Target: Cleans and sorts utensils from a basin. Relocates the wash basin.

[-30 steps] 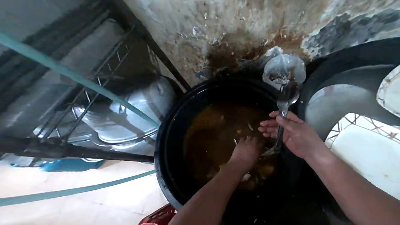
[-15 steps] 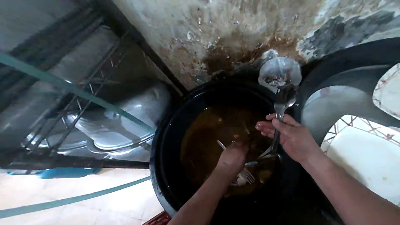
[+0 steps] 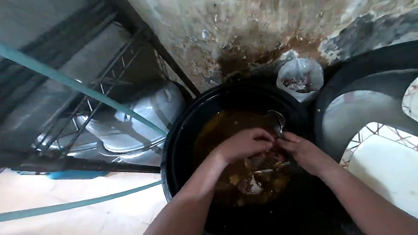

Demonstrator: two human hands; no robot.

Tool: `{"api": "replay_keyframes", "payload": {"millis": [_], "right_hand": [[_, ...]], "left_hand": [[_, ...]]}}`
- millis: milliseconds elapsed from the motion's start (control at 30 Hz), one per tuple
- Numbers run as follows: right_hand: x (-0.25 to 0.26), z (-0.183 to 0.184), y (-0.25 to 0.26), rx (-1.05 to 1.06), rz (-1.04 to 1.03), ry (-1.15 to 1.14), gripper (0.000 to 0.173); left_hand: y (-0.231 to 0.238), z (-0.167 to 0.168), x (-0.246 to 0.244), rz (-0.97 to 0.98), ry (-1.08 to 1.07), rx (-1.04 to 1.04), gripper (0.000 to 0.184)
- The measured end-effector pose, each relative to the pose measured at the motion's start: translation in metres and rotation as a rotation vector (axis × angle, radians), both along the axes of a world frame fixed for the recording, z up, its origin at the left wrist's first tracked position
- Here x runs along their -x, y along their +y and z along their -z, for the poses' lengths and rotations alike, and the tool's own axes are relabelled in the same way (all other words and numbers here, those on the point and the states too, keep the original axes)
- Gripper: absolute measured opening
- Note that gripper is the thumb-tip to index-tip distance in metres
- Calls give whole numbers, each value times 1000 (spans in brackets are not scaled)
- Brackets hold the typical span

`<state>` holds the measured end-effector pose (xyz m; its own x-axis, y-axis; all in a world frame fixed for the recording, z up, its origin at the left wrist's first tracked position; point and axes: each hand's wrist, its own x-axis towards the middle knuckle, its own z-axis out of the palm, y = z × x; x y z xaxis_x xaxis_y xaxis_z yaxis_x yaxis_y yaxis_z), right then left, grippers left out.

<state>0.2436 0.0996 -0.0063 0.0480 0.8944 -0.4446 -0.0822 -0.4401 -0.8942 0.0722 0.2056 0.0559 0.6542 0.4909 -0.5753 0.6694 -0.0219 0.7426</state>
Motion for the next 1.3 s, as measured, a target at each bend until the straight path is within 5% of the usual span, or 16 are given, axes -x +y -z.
{"api": "replay_keyframes", "payload": {"millis": [133,233,400,567,867,967,1067,1133,1300], "right_hand": [[-3,-4,1,60,102,50,26],[-5,-5,2,72,141,136,25],[-2,-5,4,72,209,175,22],[1,-10,4,100,328,301,27],[-4,-7,2,44,286,160,32],[-10,-5,0,-30,275,269,36],[-7,-6,0,-67,287,276,25],[-5,-5,-1,-111,318,219,23],[-7,3,0,-236,350,155,22]], "left_hand": [[9,29,19,-585,-140,157,51],[1,39,16,-782,-218,137,68],[-22,28,-17,-888,-497,248,61],[-50,28,-65,-999,-624,256,30],[-6,73,-8,-407,-250,-100,49],[-8,103,23,120,145,-411,46],[-21,138,47,466,284,-648,51],[-20,149,55,542,343,-734,56],[-2,137,76,468,211,-895,35]]}}
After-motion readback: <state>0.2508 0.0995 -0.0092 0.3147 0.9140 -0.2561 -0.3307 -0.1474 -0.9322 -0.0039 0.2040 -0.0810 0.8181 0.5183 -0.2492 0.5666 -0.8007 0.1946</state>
